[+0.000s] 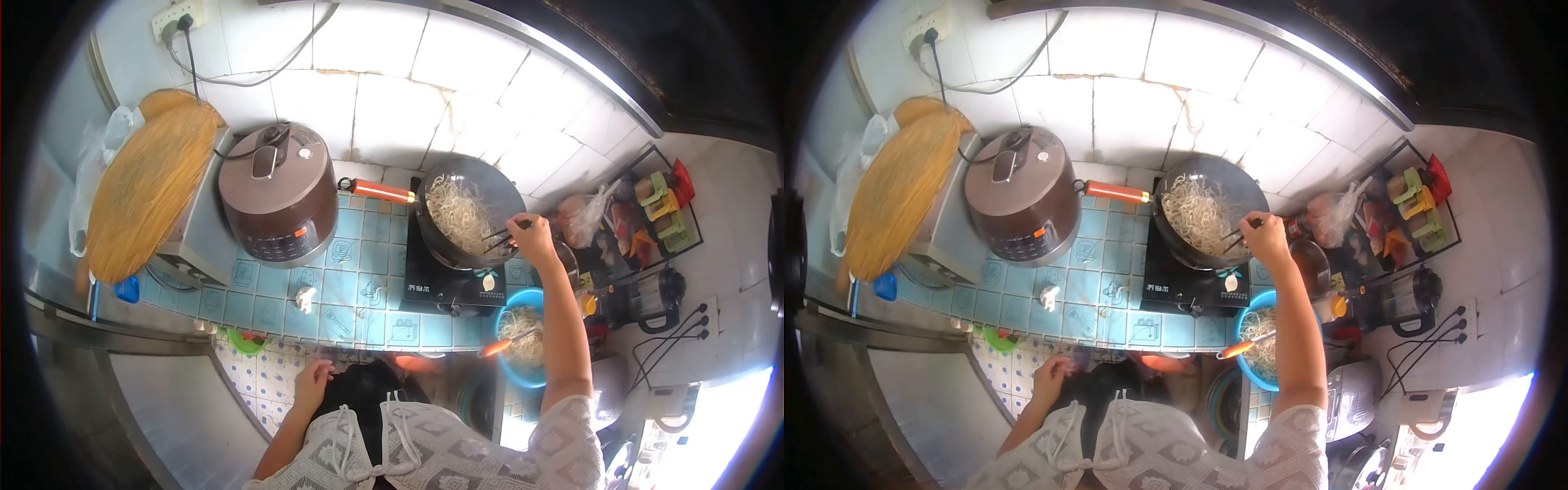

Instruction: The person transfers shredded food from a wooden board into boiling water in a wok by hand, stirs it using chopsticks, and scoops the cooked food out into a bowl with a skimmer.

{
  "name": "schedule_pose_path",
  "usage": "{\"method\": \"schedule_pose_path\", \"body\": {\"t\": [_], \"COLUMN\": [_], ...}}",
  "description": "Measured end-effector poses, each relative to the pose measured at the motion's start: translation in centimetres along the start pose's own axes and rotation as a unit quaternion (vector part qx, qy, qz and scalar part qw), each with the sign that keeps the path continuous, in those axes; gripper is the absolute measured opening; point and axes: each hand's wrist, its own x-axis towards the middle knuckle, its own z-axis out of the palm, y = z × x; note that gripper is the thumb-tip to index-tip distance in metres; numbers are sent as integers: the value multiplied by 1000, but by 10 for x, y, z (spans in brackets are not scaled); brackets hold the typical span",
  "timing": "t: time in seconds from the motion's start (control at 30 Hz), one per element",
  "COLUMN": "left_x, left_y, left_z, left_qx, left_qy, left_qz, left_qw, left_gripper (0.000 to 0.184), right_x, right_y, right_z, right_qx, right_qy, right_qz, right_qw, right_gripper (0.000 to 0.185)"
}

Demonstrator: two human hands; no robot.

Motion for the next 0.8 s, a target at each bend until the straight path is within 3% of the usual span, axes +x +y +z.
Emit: {"method": "schedule_pose_path", "body": {"t": [0.07,0.2,0.27,0.33,0.4,0.47,0.5,0.53,0.57,0.63,0.67,0.7,0.73,0.8], "left_x": [-1,2,0,-2,-2,2,4,11,21,37,45,50,56,70], "left_y": [0,7,13,1,-6,-6,-6,-6,-8,-28,-32,-29,-5,4], "left_z": [-2,0,-1,-4,-1,7,12,21,31,58,80,102,117,166], "left_qx": [9,-13,-22,-25,-26,-48,-46,-46,-47,-90,-131,-169,-159,-297], "left_qy": [13,17,11,29,44,15,13,-32,-74,-178,-208,-238,-285,-275], "left_qz": [2,2,-5,-12,-23,-44,-47,-36,-24,-56,-65,-77,-124,-250], "left_qw": [1000,1000,1000,999,998,998,998,998,996,978,967,953,937,879], "left_gripper": [16,17,17,16,16,15,15,16,16,23,26,29,33,38], "right_x": [-9,20,34,22,15,9,9,9,8,-13,-17,-17,-22,-35], "right_y": [-22,15,44,30,19,22,35,37,37,17,13,14,18,9], "right_z": [-4,34,32,14,5,8,9,9,6,-5,-12,-19,-22,-26], "right_qx": [37,127,-34,-69,71,109,21,-67,-67,94,166,154,143,111], "right_qy": [73,11,164,178,44,88,81,75,76,134,132,121,109,112], "right_qz": [-32,-18,-167,-139,26,6,-44,-95,-98,-124,-71,-53,-28,-24], "right_qw": [996,992,972,972,996,990,996,990,990,979,975,979,983,987], "right_gripper": [14,14,15,15,16,16,16,15,15,14,12,11,10,9]}}
